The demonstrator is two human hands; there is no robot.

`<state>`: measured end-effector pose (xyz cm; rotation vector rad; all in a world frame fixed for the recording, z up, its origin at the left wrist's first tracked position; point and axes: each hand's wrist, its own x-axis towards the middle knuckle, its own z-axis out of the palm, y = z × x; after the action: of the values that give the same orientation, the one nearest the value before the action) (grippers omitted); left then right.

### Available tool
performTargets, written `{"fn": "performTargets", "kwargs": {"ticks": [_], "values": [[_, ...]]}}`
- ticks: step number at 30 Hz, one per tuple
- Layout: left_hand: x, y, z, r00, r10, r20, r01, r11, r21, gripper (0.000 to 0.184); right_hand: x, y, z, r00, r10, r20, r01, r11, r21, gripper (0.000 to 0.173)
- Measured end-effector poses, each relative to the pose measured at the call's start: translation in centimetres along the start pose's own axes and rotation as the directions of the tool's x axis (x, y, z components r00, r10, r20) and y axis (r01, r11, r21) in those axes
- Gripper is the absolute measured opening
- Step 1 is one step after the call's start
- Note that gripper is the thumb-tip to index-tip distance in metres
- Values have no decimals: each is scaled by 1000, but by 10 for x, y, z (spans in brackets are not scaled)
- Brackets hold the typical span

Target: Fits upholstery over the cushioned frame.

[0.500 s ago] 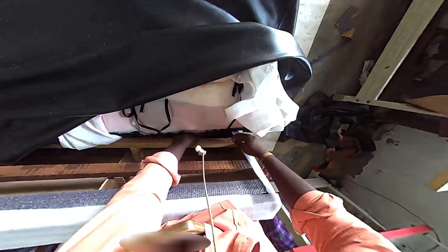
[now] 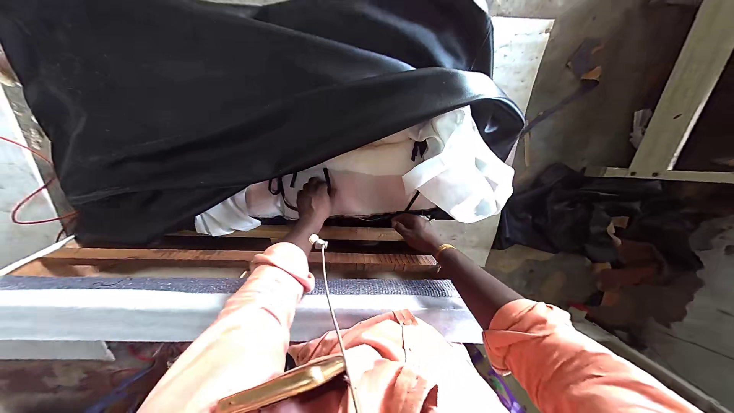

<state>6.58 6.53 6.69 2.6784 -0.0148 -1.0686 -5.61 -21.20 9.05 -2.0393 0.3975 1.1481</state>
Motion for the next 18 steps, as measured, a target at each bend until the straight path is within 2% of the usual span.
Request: {"fn": "performTargets", "kwargs": {"ticks": [2,3,5,6,7,8,9,10,11,12,13,15,16,18], "values": [[-8,22,1,985,-49,165,93,958,-272,45,3,-17,3,999,-43,24,43,999,-8,38],[-19,35,-2,960,-32,280,165,869,-466,44,3,-27,6,996,-77,46,77,997,-1,41],[-52,61,-12,900,35,434,343,559,-755,44,2,-49,14,977,-187,103,180,981,78,64],[-69,72,-18,883,47,466,415,381,-826,42,-3,-64,19,967,-227,115,209,966,155,70],[-83,79,-24,871,44,489,470,213,-857,41,-10,-77,25,959,-259,113,223,940,260,60],[-93,80,-30,865,25,502,498,82,-863,39,-16,-86,31,952,-286,110,227,899,374,43],[-100,77,-36,857,20,516,516,4,-857,38,-22,-90,34,942,-307,136,216,865,454,28],[-104,71,-42,850,30,525,526,-15,-851,39,-28,-91,33,930,-320,180,205,860,468,19],[-105,62,-49,852,36,523,522,30,-853,39,-32,-87,32,917,-340,211,225,874,430,19],[-104,53,-54,860,35,509,503,114,-857,39,-35,-79,28,909,-342,239,264,914,307,27],[-102,43,-57,867,30,497,480,217,-850,38,-38,-67,22,916,-312,253,287,949,130,34],[-87,21,-48,879,20,476,425,421,-801,36,-41,-36,7,956,-216,200,254,949,-189,32],[-75,11,-37,885,16,466,385,536,-751,35,-38,-18,-2,972,-179,152,216,936,-277,29],[-49,-6,-9,895,20,446,264,780,-567,38,-26,12,-15,986,-156,64,169,929,-330,26]]}}
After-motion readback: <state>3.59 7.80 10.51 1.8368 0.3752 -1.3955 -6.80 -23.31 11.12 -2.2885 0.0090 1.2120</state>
